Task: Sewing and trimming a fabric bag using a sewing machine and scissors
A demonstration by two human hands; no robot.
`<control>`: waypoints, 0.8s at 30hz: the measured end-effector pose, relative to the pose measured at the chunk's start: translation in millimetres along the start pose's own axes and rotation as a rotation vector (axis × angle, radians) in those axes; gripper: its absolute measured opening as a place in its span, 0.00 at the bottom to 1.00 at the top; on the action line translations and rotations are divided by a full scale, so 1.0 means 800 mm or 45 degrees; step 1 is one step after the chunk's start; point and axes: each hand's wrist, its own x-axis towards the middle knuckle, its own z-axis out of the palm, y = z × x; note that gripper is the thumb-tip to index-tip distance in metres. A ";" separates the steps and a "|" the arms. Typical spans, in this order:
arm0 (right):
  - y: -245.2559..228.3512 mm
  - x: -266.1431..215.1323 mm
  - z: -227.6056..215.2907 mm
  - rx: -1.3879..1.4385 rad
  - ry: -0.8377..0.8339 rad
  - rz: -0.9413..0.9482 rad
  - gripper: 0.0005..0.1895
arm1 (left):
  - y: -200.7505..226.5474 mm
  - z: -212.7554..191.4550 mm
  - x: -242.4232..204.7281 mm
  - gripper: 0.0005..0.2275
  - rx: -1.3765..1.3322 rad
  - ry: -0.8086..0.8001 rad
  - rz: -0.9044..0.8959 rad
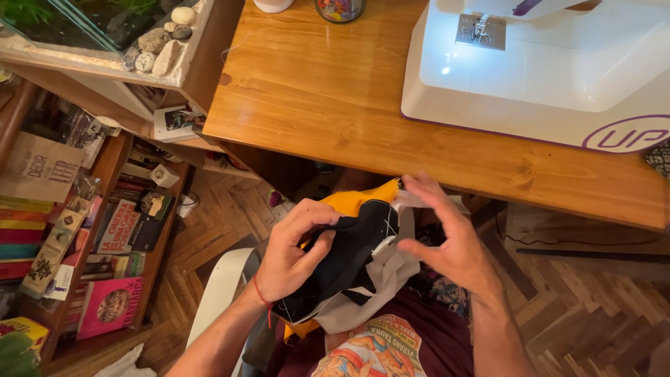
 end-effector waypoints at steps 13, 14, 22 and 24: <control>-0.009 0.032 0.012 -0.230 0.086 -0.417 0.05 | 0.001 0.007 0.015 0.11 -0.270 -0.044 0.011; -0.009 0.033 0.008 -0.179 0.103 -0.408 0.05 | 0.001 0.006 0.016 0.11 -0.282 -0.044 0.007; -0.005 0.008 -0.038 0.157 0.026 -0.183 0.05 | -0.003 0.002 0.018 0.11 -0.291 -0.050 -0.008; 0.006 -0.003 -0.042 0.300 0.001 -0.139 0.06 | -0.004 0.003 0.019 0.11 -0.292 -0.050 -0.017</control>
